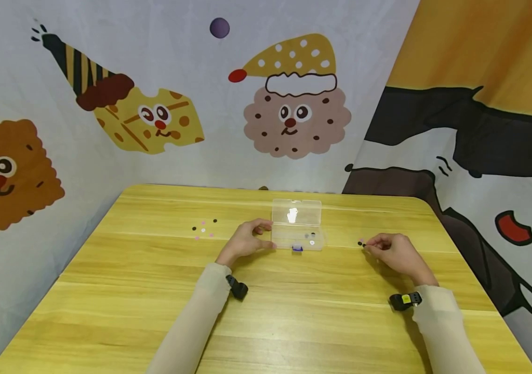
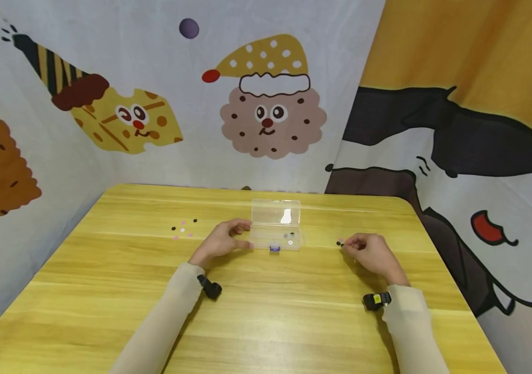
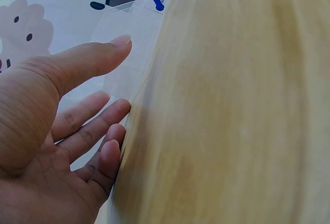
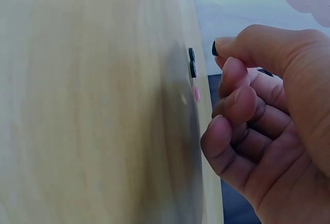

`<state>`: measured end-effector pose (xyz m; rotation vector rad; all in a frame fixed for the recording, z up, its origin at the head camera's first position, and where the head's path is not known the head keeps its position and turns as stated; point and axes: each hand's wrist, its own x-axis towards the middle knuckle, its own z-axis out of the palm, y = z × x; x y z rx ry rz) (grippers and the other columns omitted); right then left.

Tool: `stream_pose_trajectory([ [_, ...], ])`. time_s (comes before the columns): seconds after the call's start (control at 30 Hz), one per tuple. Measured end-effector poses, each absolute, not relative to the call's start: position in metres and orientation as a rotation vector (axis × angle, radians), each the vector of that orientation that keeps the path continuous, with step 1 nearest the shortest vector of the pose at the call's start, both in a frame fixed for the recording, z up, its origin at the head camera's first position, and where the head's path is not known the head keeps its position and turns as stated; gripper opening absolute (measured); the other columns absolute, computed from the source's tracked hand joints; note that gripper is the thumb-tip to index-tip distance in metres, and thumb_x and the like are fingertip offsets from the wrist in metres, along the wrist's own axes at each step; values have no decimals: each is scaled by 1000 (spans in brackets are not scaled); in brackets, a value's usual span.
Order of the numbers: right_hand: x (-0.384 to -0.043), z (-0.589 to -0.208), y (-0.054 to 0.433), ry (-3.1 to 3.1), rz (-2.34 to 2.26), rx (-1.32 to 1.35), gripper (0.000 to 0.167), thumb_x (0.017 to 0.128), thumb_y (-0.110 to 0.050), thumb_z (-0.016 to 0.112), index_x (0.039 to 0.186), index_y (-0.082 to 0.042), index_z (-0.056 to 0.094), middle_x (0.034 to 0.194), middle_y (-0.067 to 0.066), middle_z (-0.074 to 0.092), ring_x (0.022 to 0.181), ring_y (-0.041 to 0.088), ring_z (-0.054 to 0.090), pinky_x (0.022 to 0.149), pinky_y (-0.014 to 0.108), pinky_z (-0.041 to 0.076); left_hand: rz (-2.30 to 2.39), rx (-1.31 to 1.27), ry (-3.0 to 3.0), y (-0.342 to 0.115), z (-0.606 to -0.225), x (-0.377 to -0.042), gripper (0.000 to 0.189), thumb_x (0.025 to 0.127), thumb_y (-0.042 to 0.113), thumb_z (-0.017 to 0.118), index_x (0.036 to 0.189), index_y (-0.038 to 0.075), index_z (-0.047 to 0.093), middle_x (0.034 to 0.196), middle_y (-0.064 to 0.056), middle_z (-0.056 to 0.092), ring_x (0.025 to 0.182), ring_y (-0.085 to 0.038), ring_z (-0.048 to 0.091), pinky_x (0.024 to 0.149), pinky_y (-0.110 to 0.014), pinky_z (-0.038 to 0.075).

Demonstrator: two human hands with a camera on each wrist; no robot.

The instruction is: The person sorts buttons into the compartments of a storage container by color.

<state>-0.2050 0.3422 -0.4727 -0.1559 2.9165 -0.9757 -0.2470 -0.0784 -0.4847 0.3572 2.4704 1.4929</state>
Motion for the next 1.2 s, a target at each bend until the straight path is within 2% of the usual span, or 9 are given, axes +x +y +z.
stream_pose_trajectory([
  [0.43,-205,-471,331,2930,-1068,-144,23,98,-36,70,103,-15,76,84,4,69,65,12,55,56,24,44,1490,360,2470,-79,-483,-246,61,82,19,88,138,14,63,131,-5,68,116,-26,57,106,-44,47],
  [0.77,-208,-470,324,2954,-1107,-168,27,98,-42,70,103,-16,75,87,5,71,68,13,57,58,24,46,1486,366,2468,-79,-484,-247,62,82,20,88,138,15,63,131,-4,68,116,-25,57,106,-44,47],
  [1.2,-216,-465,310,2983,-1170,-222,26,98,-41,69,102,-17,77,86,5,74,71,13,62,59,24,49,1486,356,2481,-78,-485,-247,61,82,20,88,137,15,63,131,-4,68,116,-26,57,106,-45,47],
])
